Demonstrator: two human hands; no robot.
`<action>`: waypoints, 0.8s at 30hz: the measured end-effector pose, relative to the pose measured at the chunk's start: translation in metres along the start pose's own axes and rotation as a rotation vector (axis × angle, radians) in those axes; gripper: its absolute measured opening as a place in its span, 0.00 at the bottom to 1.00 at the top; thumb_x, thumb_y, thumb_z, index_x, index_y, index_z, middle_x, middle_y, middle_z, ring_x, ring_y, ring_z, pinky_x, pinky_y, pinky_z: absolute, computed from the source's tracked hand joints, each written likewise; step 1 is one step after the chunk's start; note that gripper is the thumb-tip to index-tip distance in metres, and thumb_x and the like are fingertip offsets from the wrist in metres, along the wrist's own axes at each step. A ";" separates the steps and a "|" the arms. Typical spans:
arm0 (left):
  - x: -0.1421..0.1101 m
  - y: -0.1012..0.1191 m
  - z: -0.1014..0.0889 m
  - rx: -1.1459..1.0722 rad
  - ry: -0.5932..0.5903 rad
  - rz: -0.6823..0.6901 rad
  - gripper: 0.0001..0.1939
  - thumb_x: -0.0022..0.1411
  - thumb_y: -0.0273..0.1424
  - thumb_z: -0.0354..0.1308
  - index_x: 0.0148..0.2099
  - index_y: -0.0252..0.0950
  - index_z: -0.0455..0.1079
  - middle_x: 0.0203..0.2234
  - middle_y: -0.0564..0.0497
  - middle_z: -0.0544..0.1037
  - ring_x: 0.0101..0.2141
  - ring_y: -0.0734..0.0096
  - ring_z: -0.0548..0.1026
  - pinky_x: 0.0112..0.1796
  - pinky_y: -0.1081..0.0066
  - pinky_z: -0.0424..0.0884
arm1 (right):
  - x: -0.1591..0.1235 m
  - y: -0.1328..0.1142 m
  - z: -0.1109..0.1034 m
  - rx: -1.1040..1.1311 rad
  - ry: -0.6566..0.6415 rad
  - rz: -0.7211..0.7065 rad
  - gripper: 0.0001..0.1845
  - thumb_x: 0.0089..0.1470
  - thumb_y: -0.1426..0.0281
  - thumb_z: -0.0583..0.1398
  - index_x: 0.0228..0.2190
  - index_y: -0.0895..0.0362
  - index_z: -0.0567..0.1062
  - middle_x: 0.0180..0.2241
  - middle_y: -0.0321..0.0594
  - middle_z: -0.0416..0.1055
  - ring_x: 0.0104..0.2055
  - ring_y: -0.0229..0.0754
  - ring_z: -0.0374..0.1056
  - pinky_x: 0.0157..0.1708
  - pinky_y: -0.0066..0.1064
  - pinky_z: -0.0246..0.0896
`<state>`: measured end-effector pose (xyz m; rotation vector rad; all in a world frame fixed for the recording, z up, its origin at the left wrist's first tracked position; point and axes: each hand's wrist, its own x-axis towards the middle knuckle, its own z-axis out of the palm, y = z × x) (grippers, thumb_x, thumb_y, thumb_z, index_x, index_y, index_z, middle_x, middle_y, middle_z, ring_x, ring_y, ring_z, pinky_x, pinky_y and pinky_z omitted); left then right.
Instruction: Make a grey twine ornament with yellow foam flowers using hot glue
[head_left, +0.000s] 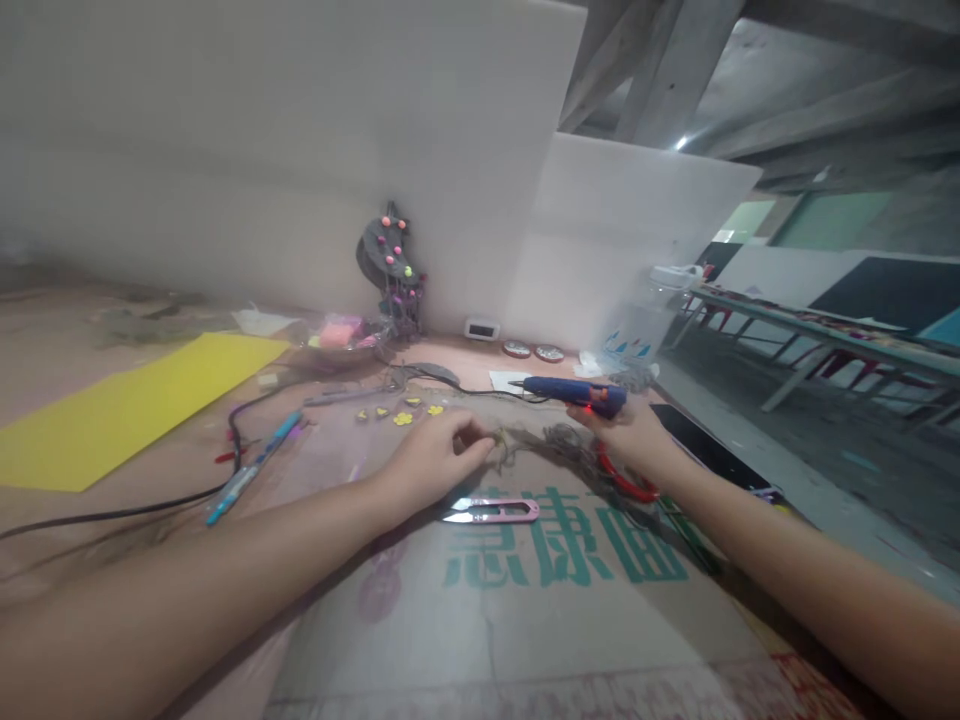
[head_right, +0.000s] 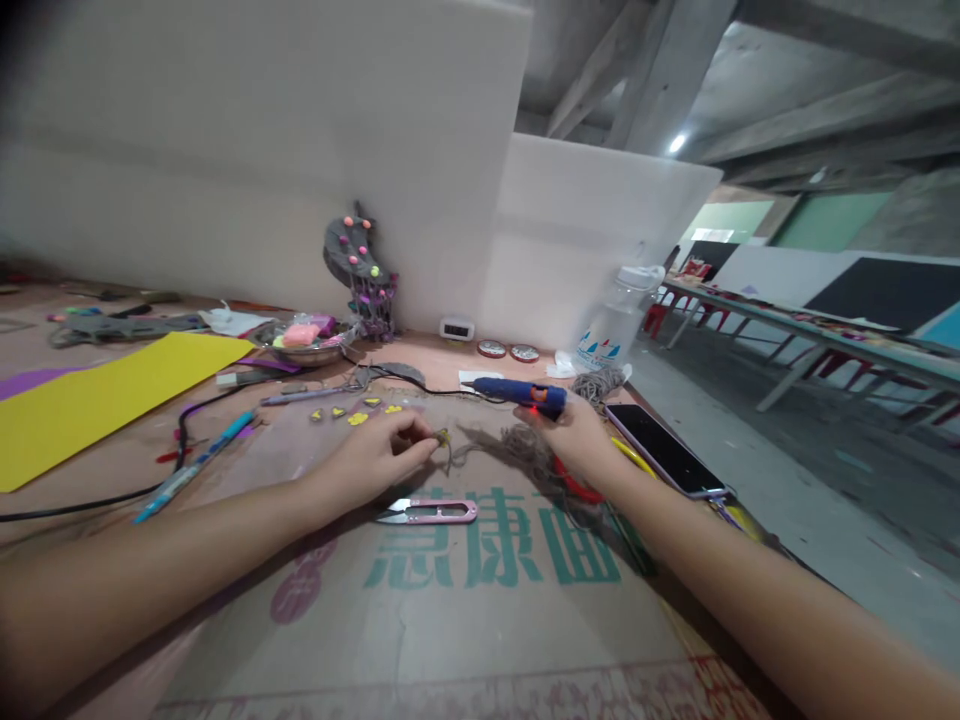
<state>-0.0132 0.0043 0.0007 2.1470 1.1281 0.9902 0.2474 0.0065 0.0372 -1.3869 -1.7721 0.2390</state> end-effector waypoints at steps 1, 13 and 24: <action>0.000 0.001 0.000 0.005 -0.006 0.002 0.09 0.60 0.36 0.53 0.32 0.36 0.70 0.30 0.51 0.77 0.32 0.67 0.73 0.32 0.71 0.65 | 0.010 0.002 -0.003 -0.045 0.001 0.005 0.15 0.49 0.61 0.62 0.35 0.59 0.76 0.35 0.44 0.77 0.38 0.50 0.72 0.42 0.40 0.66; 0.000 0.001 0.000 0.001 -0.030 -0.006 0.10 0.61 0.36 0.52 0.32 0.36 0.69 0.30 0.50 0.77 0.32 0.66 0.74 0.31 0.71 0.67 | 0.095 0.062 0.025 -0.350 -0.192 0.071 0.14 0.55 0.65 0.59 0.36 0.64 0.75 0.29 0.44 0.76 0.32 0.42 0.69 0.33 0.30 0.63; 0.000 0.005 -0.003 -0.057 -0.003 -0.035 0.09 0.60 0.35 0.53 0.33 0.35 0.69 0.30 0.50 0.77 0.33 0.67 0.74 0.32 0.71 0.67 | 0.056 0.049 0.001 -0.581 -0.183 -0.070 0.28 0.55 0.57 0.59 0.50 0.65 0.68 0.43 0.58 0.74 0.43 0.55 0.70 0.40 0.38 0.62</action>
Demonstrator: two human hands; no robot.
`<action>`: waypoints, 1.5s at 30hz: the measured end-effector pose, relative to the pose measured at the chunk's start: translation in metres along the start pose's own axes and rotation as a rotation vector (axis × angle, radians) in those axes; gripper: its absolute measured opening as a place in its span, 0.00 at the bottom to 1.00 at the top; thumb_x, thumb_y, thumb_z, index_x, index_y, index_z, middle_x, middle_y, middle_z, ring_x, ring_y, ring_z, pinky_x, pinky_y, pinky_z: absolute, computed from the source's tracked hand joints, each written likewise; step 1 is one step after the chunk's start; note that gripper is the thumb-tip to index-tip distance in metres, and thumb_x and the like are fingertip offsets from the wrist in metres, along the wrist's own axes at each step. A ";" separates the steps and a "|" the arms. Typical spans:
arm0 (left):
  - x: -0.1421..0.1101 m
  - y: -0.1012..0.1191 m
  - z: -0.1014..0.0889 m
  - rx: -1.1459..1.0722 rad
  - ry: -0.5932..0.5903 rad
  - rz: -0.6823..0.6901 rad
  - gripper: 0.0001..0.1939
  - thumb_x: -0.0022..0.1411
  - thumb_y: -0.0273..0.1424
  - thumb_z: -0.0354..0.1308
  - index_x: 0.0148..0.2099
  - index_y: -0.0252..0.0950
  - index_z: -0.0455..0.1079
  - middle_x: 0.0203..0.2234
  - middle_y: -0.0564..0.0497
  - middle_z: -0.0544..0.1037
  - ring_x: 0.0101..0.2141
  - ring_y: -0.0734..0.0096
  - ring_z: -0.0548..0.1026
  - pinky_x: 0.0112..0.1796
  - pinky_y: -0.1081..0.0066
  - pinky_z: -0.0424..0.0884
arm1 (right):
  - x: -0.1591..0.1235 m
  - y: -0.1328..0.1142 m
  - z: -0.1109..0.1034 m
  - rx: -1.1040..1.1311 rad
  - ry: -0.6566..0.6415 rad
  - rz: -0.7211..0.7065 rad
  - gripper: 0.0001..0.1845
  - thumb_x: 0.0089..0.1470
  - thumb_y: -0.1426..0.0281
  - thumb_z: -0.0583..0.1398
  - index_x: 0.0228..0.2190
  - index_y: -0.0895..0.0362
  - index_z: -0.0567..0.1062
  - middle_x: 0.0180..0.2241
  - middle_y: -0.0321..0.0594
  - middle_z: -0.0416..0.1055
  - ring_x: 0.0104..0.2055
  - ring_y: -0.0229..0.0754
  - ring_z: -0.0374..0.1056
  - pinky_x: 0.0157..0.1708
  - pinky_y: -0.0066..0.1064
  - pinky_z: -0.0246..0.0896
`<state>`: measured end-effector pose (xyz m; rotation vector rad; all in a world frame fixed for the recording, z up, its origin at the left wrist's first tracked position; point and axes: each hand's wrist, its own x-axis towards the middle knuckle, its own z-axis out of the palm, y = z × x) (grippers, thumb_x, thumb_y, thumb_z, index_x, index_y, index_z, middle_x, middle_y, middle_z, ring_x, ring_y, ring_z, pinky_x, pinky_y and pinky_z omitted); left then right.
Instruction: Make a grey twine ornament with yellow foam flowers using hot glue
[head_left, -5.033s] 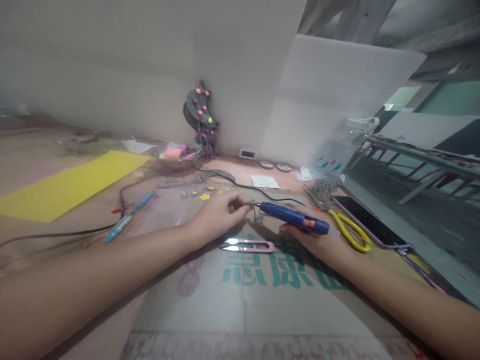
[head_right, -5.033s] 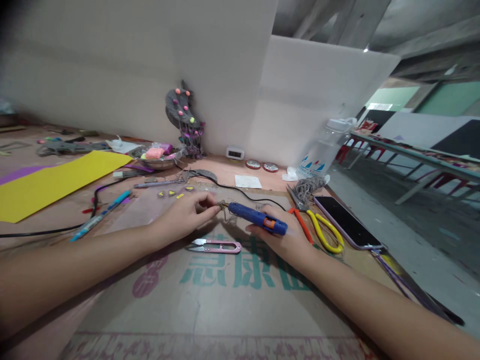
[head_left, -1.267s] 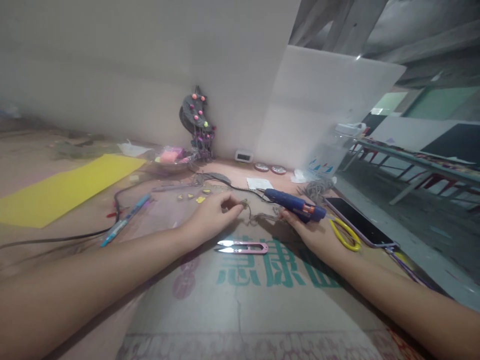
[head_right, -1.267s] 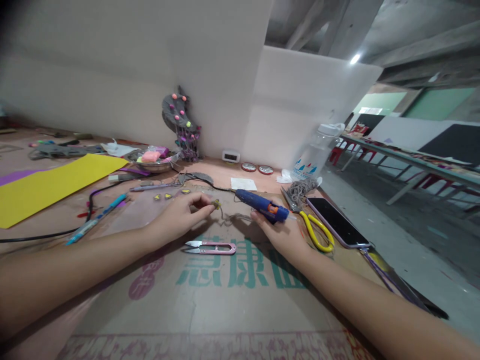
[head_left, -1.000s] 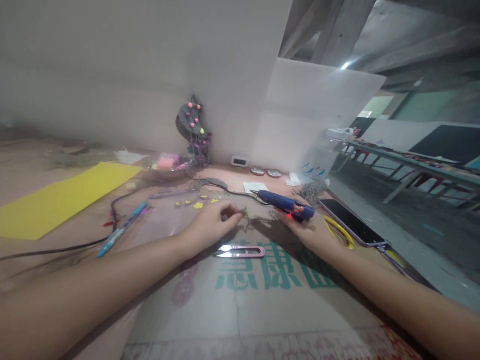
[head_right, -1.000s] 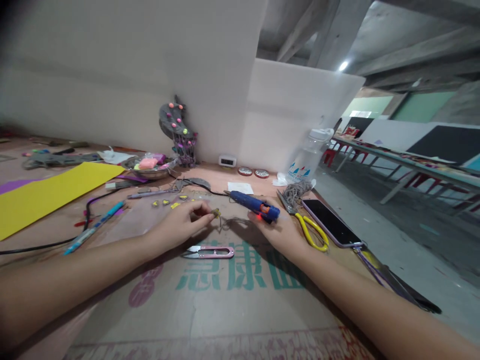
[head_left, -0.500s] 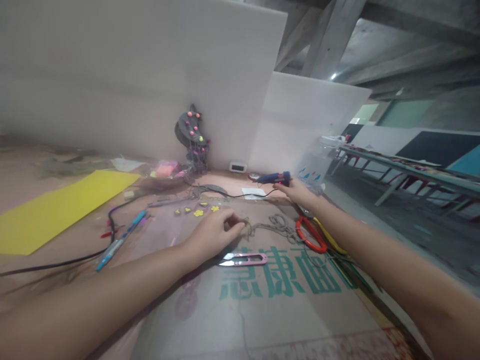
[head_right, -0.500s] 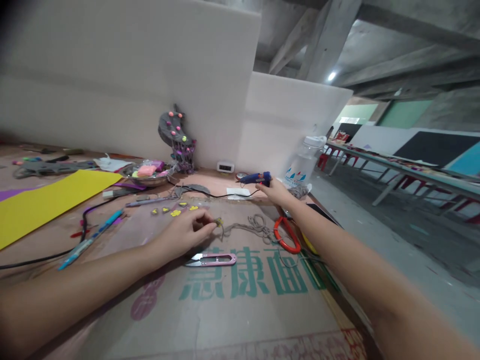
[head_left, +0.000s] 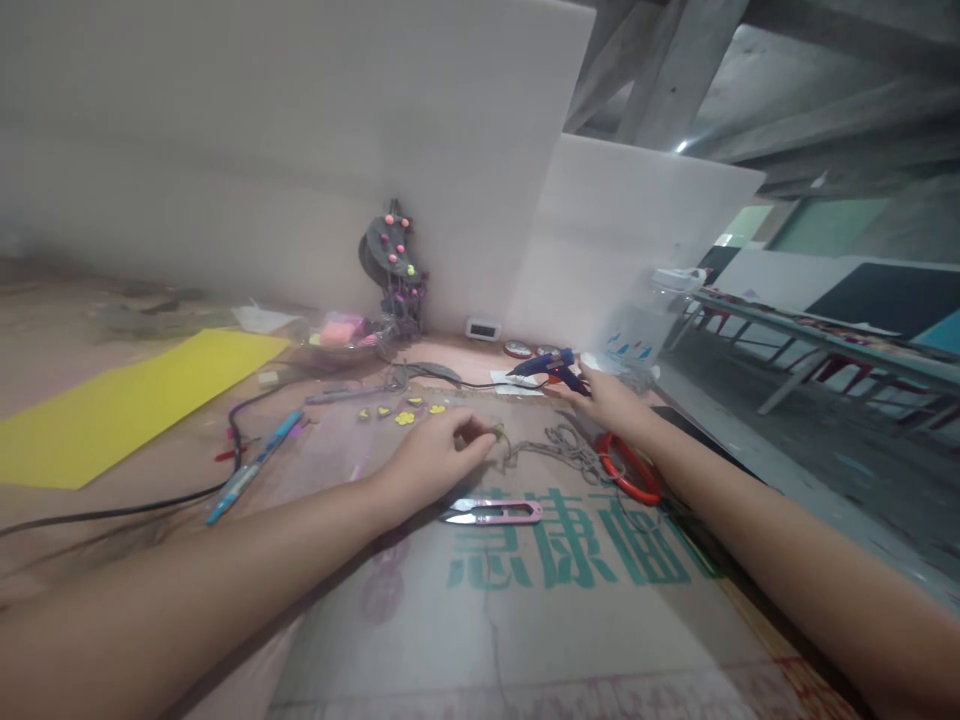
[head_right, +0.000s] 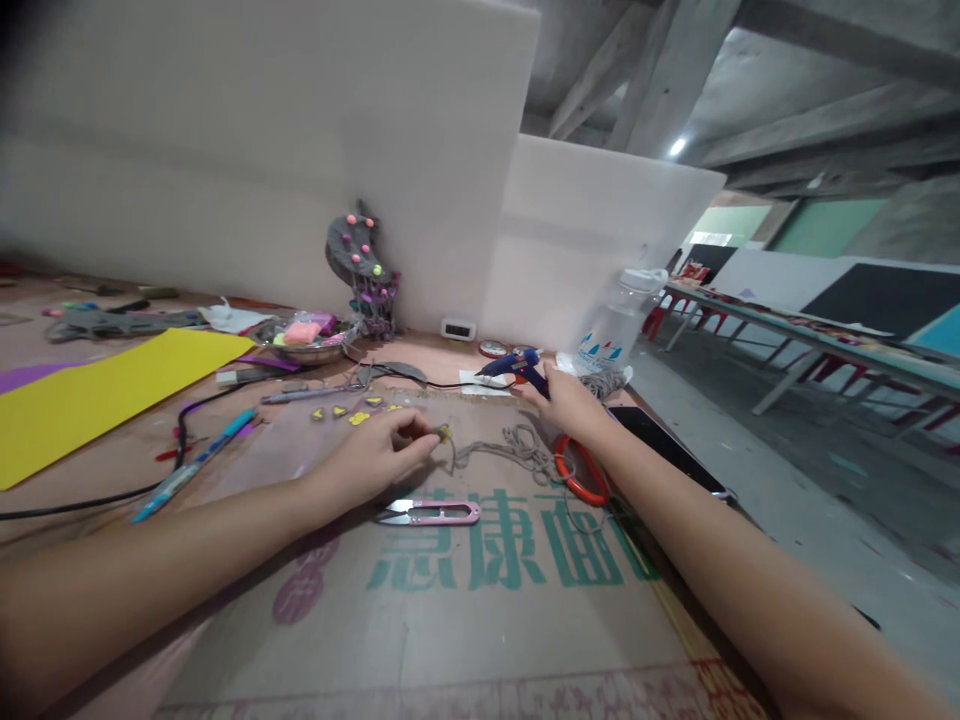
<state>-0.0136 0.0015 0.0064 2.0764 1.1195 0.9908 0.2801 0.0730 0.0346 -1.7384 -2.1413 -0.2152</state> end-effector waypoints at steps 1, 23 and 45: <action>0.000 0.001 -0.001 -0.006 0.000 -0.007 0.09 0.61 0.35 0.53 0.33 0.35 0.69 0.30 0.51 0.77 0.33 0.67 0.74 0.32 0.71 0.67 | -0.006 -0.003 -0.003 -0.032 0.042 -0.029 0.28 0.55 0.58 0.59 0.50 0.65 0.68 0.45 0.59 0.73 0.47 0.57 0.69 0.43 0.41 0.62; -0.001 0.002 -0.002 0.071 0.043 0.069 0.08 0.61 0.34 0.53 0.33 0.36 0.70 0.30 0.52 0.77 0.33 0.68 0.73 0.34 0.70 0.65 | -0.068 -0.103 -0.001 0.515 0.071 -0.237 0.07 0.56 0.69 0.59 0.37 0.56 0.74 0.29 0.37 0.72 0.32 0.39 0.67 0.33 0.31 0.61; -0.001 -0.002 0.002 0.017 -0.062 0.103 0.09 0.61 0.34 0.53 0.33 0.37 0.71 0.28 0.52 0.77 0.31 0.69 0.73 0.31 0.72 0.66 | -0.074 -0.109 0.006 0.614 0.068 -0.152 0.11 0.58 0.64 0.57 0.31 0.57 0.77 0.27 0.37 0.74 0.29 0.37 0.67 0.30 0.27 0.61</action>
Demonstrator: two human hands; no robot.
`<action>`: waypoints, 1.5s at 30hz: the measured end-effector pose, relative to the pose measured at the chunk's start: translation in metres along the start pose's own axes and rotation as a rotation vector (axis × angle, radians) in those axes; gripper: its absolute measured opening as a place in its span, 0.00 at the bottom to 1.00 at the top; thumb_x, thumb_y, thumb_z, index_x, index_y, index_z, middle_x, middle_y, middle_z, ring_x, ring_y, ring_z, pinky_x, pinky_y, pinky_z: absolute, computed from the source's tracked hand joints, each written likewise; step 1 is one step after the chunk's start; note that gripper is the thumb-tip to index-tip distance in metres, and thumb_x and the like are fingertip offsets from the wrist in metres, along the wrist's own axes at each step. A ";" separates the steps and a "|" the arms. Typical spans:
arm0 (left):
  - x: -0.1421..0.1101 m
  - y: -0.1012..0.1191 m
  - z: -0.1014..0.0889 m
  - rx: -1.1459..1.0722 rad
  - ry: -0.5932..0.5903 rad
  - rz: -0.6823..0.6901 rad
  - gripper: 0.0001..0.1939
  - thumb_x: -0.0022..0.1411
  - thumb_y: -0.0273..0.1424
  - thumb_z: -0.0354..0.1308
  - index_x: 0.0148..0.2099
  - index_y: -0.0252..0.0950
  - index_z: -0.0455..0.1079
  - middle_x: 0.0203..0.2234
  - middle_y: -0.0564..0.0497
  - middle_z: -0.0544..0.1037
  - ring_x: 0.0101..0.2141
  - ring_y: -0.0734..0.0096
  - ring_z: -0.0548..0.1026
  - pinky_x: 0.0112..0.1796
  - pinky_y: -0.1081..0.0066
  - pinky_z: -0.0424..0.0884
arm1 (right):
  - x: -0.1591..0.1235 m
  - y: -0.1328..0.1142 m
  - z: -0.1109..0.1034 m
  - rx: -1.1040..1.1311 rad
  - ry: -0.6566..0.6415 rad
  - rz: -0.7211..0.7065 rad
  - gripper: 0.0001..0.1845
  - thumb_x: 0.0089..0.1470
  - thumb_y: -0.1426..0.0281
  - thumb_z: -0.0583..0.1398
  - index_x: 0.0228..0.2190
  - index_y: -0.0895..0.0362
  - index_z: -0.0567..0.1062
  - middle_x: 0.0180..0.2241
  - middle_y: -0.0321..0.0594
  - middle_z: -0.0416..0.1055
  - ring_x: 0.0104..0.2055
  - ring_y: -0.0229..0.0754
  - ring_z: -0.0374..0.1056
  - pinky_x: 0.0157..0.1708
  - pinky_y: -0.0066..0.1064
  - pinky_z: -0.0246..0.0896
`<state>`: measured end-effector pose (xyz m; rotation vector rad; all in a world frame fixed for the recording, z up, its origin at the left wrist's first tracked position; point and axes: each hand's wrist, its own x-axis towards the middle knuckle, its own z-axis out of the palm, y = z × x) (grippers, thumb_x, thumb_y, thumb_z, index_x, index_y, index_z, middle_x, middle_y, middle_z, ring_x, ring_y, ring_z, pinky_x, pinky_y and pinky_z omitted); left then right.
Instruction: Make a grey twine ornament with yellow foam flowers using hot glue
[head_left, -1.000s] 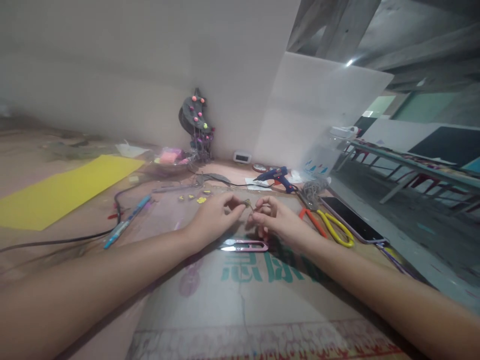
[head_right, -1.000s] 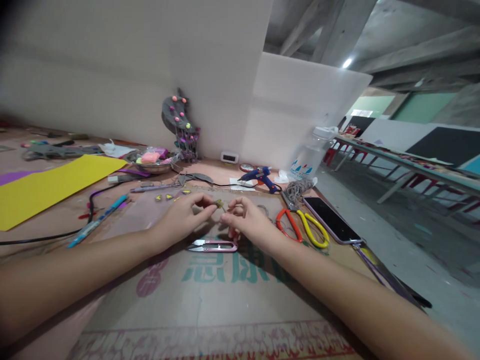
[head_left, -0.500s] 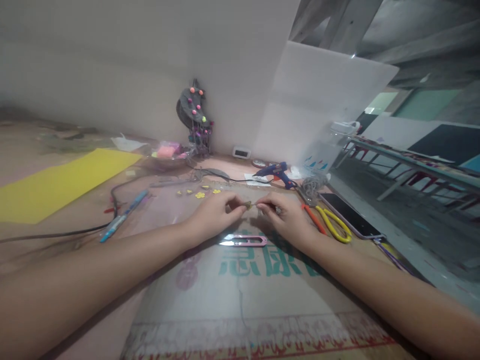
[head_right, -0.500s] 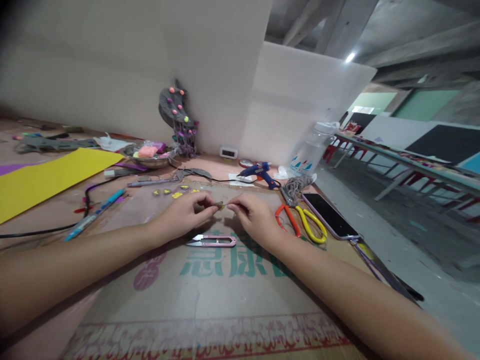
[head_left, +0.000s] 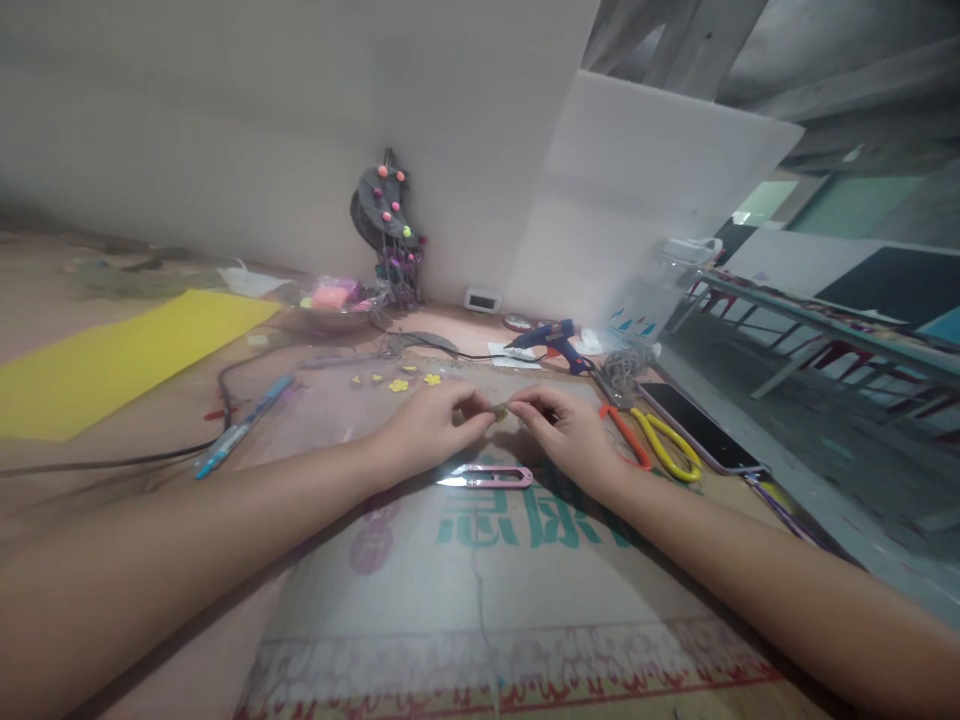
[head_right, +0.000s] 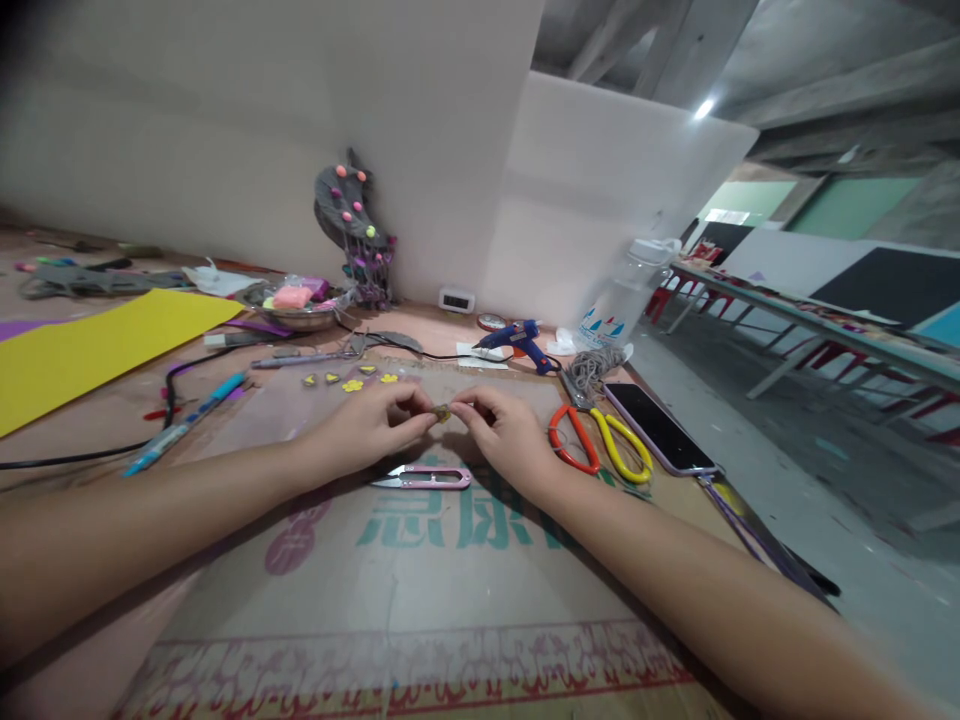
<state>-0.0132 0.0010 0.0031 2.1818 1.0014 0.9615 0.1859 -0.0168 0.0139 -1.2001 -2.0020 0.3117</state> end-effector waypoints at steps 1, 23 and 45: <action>0.000 0.000 0.000 0.000 -0.006 0.003 0.09 0.61 0.34 0.53 0.33 0.37 0.71 0.28 0.52 0.77 0.31 0.69 0.74 0.31 0.72 0.67 | 0.000 -0.001 0.000 0.003 0.001 0.005 0.11 0.58 0.65 0.57 0.31 0.57 0.77 0.27 0.37 0.75 0.29 0.38 0.68 0.30 0.27 0.61; 0.002 0.003 -0.002 -0.085 -0.017 -0.079 0.11 0.59 0.36 0.58 0.42 0.37 0.75 0.33 0.51 0.80 0.33 0.69 0.75 0.34 0.72 0.68 | 0.003 0.004 0.007 0.201 -0.068 0.153 0.12 0.56 0.62 0.57 0.29 0.57 0.74 0.22 0.33 0.68 0.23 0.34 0.61 0.24 0.26 0.55; 0.003 0.005 -0.003 -0.002 0.041 -0.113 0.11 0.61 0.37 0.54 0.37 0.35 0.73 0.26 0.52 0.77 0.26 0.71 0.72 0.29 0.73 0.64 | 0.004 0.004 0.003 0.001 0.052 -0.073 0.06 0.57 0.69 0.58 0.30 0.56 0.74 0.28 0.37 0.72 0.30 0.38 0.66 0.32 0.29 0.60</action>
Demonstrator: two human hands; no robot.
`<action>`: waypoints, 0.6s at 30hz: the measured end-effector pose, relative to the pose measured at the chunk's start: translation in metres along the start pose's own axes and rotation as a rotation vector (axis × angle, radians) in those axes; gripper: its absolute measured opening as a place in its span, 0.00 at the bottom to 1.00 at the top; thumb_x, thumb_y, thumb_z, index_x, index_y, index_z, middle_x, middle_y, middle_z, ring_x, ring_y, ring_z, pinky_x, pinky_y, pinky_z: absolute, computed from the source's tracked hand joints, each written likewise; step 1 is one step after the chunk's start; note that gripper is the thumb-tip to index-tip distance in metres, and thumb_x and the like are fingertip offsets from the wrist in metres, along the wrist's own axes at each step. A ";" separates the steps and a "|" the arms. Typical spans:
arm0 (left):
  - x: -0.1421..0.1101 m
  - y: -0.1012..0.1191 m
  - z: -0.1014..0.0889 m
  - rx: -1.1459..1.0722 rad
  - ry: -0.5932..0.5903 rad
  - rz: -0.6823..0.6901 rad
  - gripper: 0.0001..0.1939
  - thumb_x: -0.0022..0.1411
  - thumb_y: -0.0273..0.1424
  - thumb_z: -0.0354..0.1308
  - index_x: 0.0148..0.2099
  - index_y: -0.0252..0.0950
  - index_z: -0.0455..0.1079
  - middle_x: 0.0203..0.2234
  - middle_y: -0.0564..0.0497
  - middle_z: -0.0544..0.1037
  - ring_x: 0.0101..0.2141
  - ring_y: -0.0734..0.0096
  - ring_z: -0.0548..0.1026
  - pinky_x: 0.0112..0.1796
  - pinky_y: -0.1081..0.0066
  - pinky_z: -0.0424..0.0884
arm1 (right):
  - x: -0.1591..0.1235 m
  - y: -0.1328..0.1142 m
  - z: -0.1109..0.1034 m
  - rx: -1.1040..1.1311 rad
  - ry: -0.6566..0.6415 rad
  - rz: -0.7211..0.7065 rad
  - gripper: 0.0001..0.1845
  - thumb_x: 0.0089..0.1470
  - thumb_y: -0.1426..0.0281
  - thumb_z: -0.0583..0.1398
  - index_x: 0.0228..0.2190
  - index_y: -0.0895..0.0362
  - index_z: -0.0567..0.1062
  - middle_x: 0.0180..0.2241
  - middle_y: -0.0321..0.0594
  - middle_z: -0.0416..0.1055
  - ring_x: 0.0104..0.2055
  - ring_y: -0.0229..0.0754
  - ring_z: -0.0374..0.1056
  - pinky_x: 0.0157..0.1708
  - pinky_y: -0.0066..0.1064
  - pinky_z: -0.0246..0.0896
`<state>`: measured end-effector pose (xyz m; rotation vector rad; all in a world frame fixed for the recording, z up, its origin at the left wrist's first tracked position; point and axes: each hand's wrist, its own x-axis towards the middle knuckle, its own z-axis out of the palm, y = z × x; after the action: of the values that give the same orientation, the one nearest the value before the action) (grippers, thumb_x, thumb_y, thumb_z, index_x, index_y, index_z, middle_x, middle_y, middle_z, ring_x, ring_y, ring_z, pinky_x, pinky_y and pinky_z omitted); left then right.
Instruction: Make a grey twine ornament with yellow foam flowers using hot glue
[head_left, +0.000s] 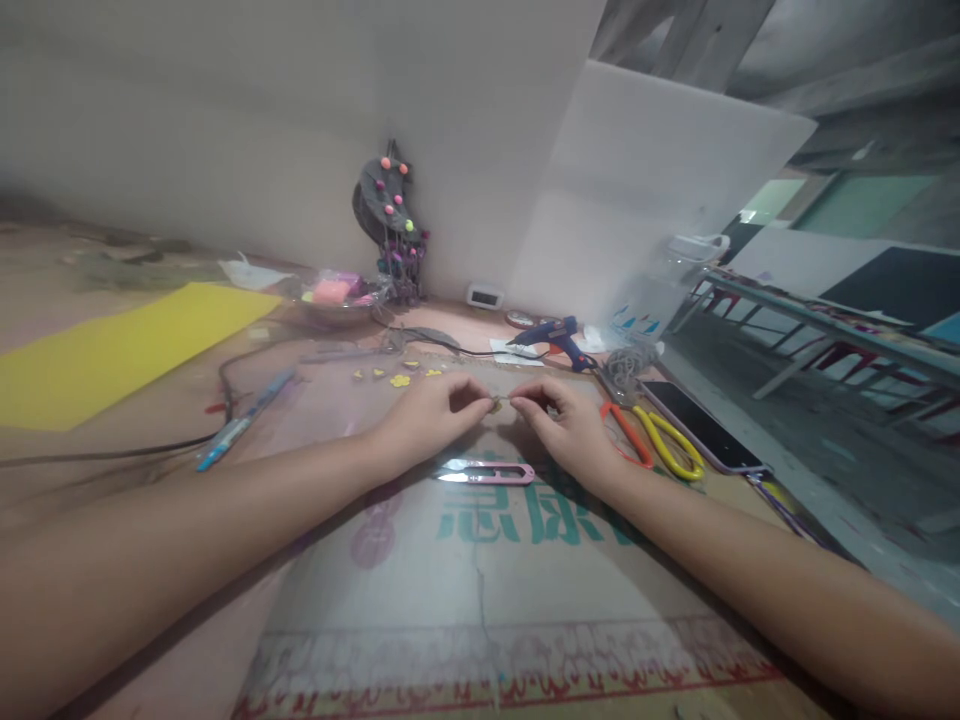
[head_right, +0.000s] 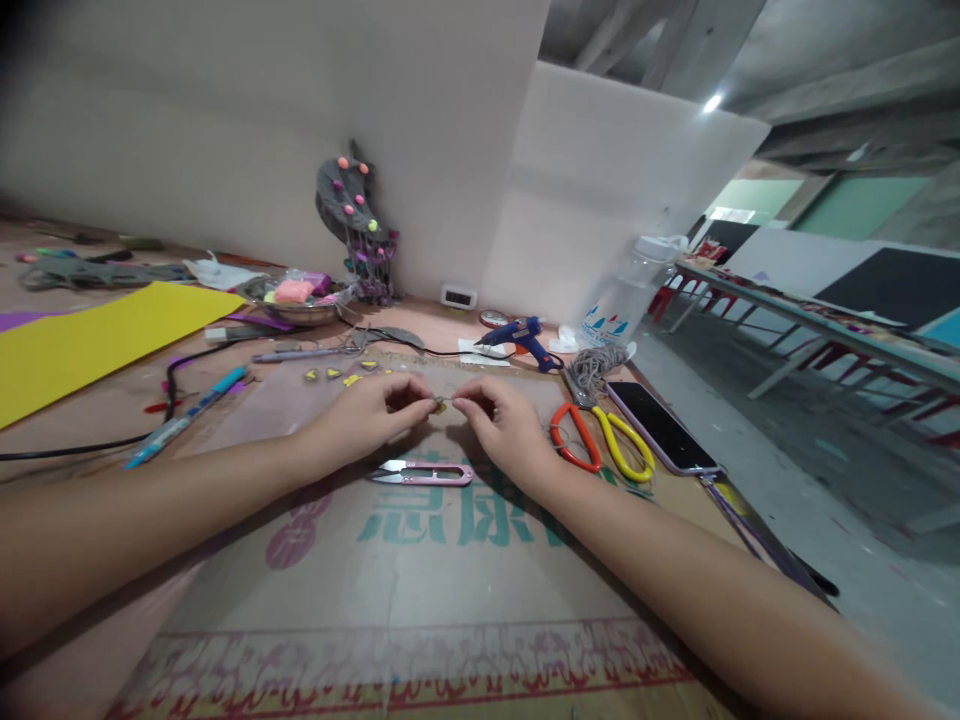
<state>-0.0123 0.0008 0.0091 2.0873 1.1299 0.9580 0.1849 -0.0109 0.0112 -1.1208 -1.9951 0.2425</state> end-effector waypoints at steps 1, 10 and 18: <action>0.000 0.000 0.000 0.003 -0.001 -0.002 0.11 0.61 0.37 0.54 0.37 0.35 0.73 0.25 0.52 0.77 0.26 0.71 0.71 0.29 0.73 0.64 | 0.000 -0.001 -0.001 -0.004 0.011 -0.021 0.06 0.57 0.69 0.58 0.29 0.56 0.74 0.28 0.37 0.72 0.31 0.38 0.66 0.32 0.29 0.60; 0.000 -0.001 0.001 -0.021 -0.079 0.043 0.11 0.61 0.37 0.54 0.37 0.36 0.74 0.26 0.52 0.77 0.27 0.72 0.72 0.29 0.74 0.64 | -0.005 -0.004 0.002 0.090 -0.034 -0.047 0.07 0.59 0.67 0.58 0.33 0.56 0.74 0.26 0.35 0.72 0.28 0.37 0.68 0.32 0.28 0.62; 0.000 0.001 0.001 -0.032 -0.090 0.038 0.11 0.61 0.35 0.54 0.37 0.36 0.75 0.25 0.52 0.78 0.27 0.71 0.73 0.29 0.73 0.65 | -0.006 -0.005 0.004 0.182 -0.079 0.077 0.09 0.59 0.64 0.57 0.34 0.55 0.73 0.24 0.35 0.72 0.27 0.37 0.69 0.31 0.29 0.63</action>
<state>-0.0115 -0.0002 0.0094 2.1114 1.0263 0.8843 0.1802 -0.0178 0.0080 -1.0871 -1.9559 0.5052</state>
